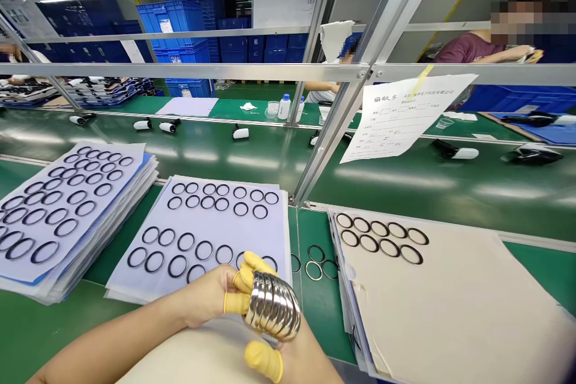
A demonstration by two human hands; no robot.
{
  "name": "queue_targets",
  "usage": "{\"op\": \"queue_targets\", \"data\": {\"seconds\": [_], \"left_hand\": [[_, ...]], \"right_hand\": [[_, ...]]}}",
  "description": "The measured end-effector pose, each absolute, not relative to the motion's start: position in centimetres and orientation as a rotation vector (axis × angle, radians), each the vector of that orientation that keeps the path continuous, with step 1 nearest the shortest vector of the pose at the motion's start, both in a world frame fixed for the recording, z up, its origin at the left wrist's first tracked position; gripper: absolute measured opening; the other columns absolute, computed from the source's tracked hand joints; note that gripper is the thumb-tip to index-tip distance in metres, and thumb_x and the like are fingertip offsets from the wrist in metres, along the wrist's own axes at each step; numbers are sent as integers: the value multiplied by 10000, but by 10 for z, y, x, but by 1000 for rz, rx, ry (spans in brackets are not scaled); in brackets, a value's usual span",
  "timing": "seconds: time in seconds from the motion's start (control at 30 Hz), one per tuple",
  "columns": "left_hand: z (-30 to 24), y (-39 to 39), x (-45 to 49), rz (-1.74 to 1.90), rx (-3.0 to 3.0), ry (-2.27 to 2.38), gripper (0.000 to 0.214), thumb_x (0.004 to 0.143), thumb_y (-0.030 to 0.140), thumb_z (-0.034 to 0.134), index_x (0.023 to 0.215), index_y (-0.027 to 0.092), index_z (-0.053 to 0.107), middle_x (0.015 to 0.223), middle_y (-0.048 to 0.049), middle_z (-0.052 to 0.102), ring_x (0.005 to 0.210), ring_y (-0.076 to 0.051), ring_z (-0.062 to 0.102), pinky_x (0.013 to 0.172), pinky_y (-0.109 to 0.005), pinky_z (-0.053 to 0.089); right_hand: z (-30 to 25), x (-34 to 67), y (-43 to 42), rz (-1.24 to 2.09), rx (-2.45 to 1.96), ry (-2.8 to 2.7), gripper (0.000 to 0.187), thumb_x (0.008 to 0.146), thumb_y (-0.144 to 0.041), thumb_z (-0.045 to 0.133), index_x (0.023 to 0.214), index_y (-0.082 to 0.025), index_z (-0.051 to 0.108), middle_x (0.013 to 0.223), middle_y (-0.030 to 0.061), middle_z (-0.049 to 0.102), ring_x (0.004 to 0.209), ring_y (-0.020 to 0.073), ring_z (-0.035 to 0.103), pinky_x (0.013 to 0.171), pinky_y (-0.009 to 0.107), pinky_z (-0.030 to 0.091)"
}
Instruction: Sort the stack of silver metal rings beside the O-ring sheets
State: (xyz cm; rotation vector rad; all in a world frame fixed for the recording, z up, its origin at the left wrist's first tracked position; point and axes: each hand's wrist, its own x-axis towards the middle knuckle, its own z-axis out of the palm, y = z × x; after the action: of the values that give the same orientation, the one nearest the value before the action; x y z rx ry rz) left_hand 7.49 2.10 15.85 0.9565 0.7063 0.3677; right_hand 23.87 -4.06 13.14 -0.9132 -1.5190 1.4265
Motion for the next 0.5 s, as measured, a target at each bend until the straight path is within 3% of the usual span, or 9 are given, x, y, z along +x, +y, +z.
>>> {"op": "queue_targets", "data": {"seconds": [0.13,0.27,0.4,0.5], "left_hand": [[156,22,75,359,954,725,198,640,296,820,689,123,738,682,-16,663,677,-136,584,721,-261,477],[157,25,73,419,1041,679,273,626,330,830,580,116,667,614,6,594,623,-115,540,669,-238,465],[162,33,68,489,1269,633,280,724,359,765,626,112,677,713,-39,620,706,-147,566,699,-254,471],[170,39,64,531,1516,587,308,865,357,615,695,115,701,814,-92,669,804,-182,606,770,-289,492]], "right_hand": [[129,238,-44,1507,-913,-1415,769,752,-603,652,1409,-293,400,1549,103,289,1417,307,271,1146,458,254],[128,238,-47,1550,-858,-1313,786,760,-572,667,1430,-302,357,1559,112,277,1429,299,247,1140,468,262],[122,243,-49,1515,-871,-1366,631,799,-511,658,1370,-347,445,1547,80,310,1449,291,180,1152,508,199],[116,246,-49,1425,-850,-1416,411,827,-448,653,1225,-375,578,1478,46,426,1417,286,270,1138,503,244]]}}
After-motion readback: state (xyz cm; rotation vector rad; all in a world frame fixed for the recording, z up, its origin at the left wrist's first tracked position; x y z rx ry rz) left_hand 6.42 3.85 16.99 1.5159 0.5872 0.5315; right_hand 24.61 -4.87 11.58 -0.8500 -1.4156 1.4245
